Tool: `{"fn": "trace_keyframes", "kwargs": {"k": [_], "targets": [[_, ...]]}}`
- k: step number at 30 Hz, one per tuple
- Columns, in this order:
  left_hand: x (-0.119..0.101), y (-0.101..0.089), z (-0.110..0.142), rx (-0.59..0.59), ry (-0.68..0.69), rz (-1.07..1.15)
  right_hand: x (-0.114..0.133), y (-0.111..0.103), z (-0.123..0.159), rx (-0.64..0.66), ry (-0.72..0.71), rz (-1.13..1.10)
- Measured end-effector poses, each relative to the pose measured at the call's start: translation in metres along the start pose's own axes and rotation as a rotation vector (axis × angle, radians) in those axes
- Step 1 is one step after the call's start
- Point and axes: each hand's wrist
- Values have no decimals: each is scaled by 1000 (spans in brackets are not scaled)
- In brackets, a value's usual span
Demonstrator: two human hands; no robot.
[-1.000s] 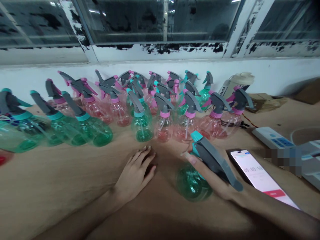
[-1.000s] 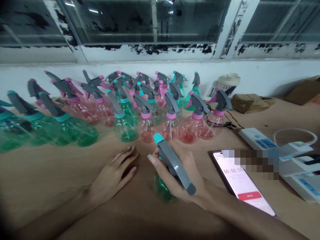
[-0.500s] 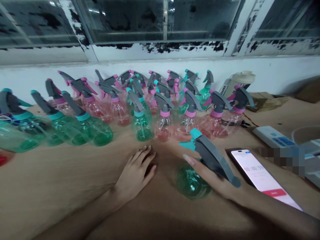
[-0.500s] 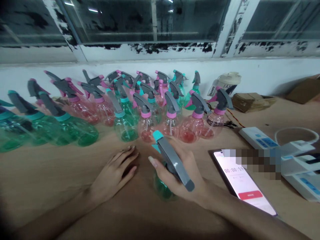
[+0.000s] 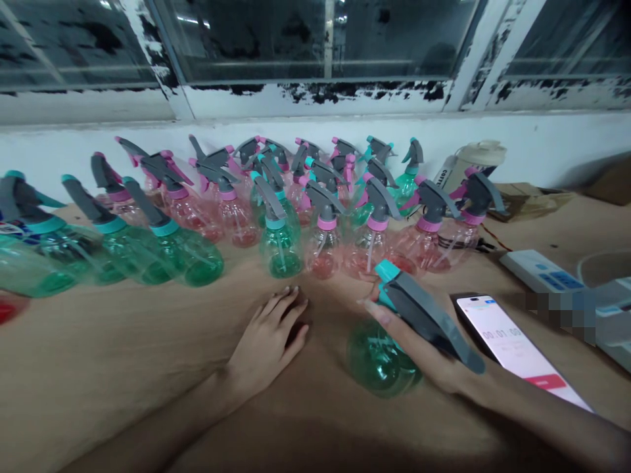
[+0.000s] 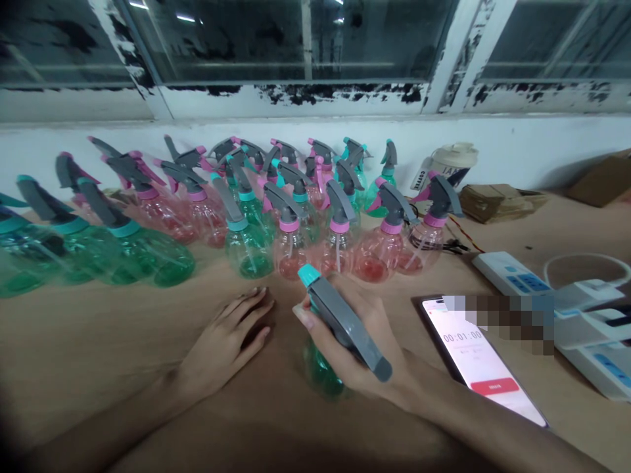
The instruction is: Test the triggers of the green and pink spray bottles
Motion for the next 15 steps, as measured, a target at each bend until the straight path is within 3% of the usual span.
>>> {"fn": "trace_keyframes", "kwargs": {"k": [3,8,15], "targets": [[0,0,0,-2,-4,6,0,-1,0,-10,2,-104],[-1,-1,0,-20,-4,13,-2,0,1,25,-5,-135],[-1,-1,-1,-3,9,-22,0,4,0,-25,41,-146]]}}
Point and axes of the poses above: each hand's wrist, its own z-axis away from the middle knuckle, its own y-axis out of the palm, x = y × z, and after that the axes turned 5 degrees about -z, right-handed
